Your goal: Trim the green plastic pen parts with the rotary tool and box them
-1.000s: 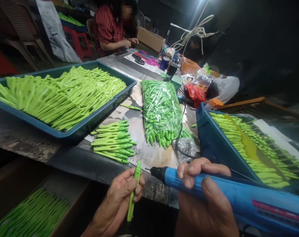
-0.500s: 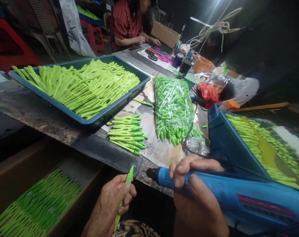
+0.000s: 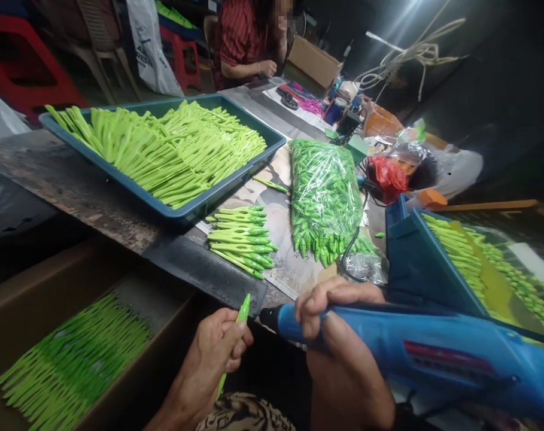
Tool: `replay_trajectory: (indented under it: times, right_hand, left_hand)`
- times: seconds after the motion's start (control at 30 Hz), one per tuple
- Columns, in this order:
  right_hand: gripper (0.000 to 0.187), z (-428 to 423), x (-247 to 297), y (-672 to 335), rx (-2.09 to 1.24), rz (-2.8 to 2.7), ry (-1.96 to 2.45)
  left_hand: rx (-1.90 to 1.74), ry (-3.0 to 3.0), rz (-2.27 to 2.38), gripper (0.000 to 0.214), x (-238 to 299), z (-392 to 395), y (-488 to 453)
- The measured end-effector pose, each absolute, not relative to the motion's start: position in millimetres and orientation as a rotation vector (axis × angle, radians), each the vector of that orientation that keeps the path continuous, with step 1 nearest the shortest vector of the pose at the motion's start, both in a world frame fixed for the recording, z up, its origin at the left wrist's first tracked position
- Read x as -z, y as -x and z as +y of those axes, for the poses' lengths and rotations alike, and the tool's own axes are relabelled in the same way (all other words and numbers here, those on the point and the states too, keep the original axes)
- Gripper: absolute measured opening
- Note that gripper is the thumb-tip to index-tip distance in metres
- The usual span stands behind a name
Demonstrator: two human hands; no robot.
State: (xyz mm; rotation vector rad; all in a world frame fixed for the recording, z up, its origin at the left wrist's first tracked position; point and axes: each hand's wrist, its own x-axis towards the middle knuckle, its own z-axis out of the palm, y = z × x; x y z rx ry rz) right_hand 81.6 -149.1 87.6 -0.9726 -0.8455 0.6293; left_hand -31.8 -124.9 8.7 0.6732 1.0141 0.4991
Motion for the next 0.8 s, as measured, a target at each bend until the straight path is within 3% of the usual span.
replay_trajectory:
  times: [0.8]
  right_hand:
    - [0.011,-134.1,-82.0,-71.5,-0.617,-0.883,1.025]
  left_hand:
    - [-0.532,-0.654,1.019,0.027,-7.6,-124.3,29.2]
